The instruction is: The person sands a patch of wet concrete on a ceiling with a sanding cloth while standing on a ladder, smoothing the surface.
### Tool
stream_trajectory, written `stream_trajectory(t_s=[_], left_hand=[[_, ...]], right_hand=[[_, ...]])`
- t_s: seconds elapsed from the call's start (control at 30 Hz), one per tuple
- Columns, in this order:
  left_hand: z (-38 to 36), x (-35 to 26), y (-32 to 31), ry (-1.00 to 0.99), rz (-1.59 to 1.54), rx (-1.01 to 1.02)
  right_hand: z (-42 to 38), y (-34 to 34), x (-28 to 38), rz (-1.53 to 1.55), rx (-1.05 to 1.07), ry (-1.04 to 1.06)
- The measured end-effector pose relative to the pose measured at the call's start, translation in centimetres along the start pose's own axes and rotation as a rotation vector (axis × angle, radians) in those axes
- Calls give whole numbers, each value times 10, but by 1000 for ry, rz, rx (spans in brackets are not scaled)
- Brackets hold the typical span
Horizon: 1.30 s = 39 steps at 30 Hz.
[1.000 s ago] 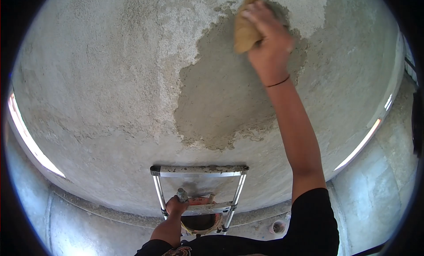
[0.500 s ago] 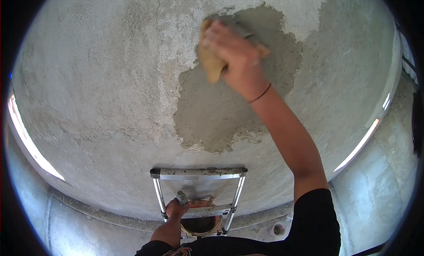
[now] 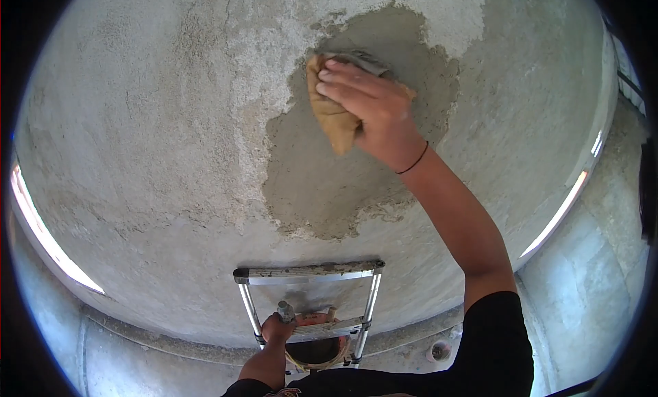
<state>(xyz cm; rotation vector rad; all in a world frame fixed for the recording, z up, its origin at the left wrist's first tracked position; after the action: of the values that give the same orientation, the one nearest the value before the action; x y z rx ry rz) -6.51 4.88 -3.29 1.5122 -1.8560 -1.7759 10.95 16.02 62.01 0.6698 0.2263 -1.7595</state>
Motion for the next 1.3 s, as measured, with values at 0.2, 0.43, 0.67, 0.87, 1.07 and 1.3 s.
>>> stream_trajectory(t_s=[0.2,0.43,0.67,0.87,1.07,1.3], left_hand=[[3,3,-3,9,3,-18],[1,4,-1,24,-56,-7],[8,9,-9,-1,1,-33],[2,9,-5,12,-24,-36],[5,6,-8,6,-53,-23],[7,6,-7,6,-12,-24]], right_hand=[[10,51,-61,-164,-259,-148],[-29,-6,9,-14,205,39],[-17,52,-59,-188,-137,-169],[-50,19,-14,-72,156,-42],[-24,63,-64,-155,-226,-187],[-28,34,-15,-40,16,-47]])
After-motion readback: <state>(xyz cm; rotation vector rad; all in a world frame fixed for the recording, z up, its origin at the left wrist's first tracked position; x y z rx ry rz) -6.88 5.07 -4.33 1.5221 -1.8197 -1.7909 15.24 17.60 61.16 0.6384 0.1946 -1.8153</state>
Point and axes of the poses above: each hand's wrist, its own z-axis towards the middle knuckle, its own y-axis out of the back of the hand, x = y × z, the point moved 9 cm from there along z, towards the middle knuckle, and after that the axes turned 2 degrees about -y, right-handed, at the moved point
